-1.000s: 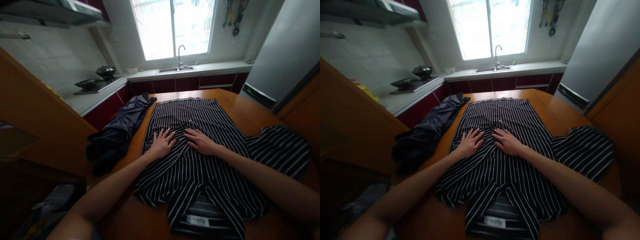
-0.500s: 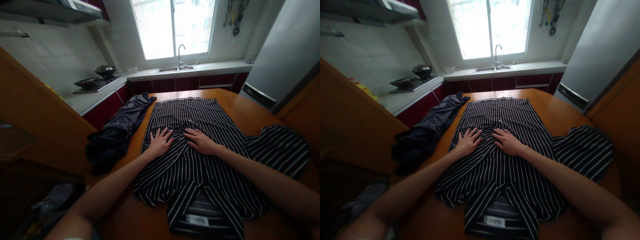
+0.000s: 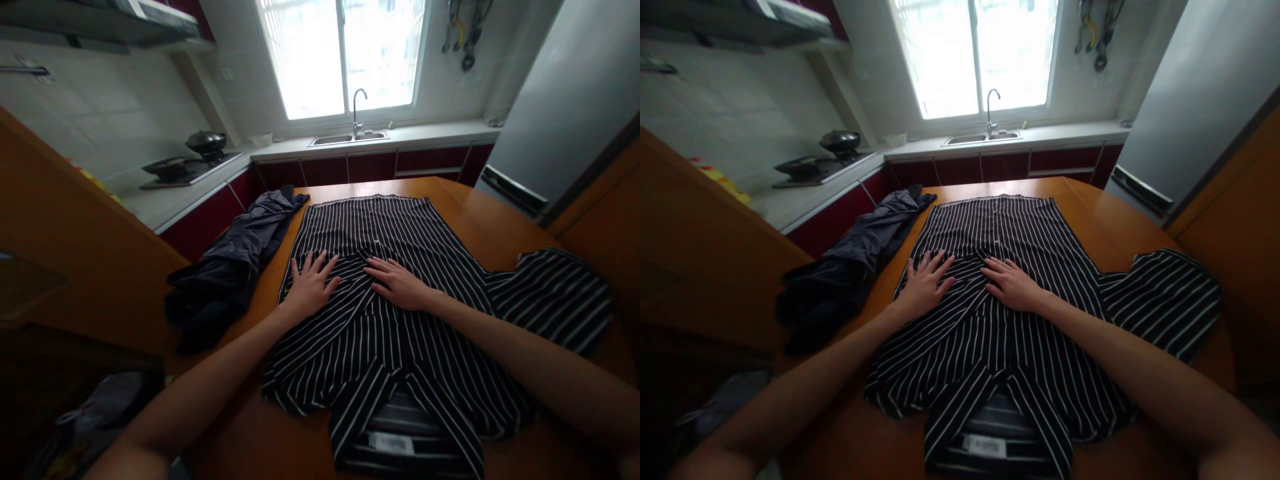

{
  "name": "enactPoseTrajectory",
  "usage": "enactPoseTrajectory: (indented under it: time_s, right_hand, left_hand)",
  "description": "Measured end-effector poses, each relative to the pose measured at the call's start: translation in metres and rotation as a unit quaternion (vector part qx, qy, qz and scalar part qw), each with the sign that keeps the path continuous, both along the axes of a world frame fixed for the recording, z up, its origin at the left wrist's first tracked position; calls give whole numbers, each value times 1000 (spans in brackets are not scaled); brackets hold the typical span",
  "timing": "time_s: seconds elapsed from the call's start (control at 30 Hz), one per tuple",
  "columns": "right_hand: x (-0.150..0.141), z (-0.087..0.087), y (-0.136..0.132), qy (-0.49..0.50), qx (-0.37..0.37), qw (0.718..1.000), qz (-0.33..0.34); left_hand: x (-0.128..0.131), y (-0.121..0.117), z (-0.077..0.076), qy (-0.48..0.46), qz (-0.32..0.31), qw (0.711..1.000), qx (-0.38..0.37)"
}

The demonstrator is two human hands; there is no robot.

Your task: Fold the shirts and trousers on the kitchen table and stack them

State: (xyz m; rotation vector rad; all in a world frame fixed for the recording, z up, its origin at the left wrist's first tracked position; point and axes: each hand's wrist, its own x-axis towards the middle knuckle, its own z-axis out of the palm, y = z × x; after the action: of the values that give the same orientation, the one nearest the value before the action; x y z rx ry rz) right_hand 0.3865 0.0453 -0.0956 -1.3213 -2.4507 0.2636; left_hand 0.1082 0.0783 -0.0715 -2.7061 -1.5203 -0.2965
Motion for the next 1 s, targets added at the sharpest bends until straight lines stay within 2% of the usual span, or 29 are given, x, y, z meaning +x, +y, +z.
enactPoseTrajectory:
  time_s: [0.1,0.2,0.27,0.4,0.5,1.0]
  right_hand:
    - [0,-1,0,2,3,1000,-1]
    - [0,-1,-1,-1,3,1000,-5]
    - [0,-1,0,2,1,1000,-5]
    - [0,-2,1,8,-2,1000,-1]
    - [1,-3,1,4,1,1000,-2]
    - [0,-2,0,3,3,1000,-5]
  left_hand:
    - [9,-17,5,4,-136,990,-43]
    - [14,-27,10,15,-262,961,-92]
    - [16,-30,13,13,-316,943,-108]
    - [16,-31,19,2,-387,912,-139]
    - [17,-32,19,1,-407,901,-150]
    - [17,-32,20,-4,-416,897,-150]
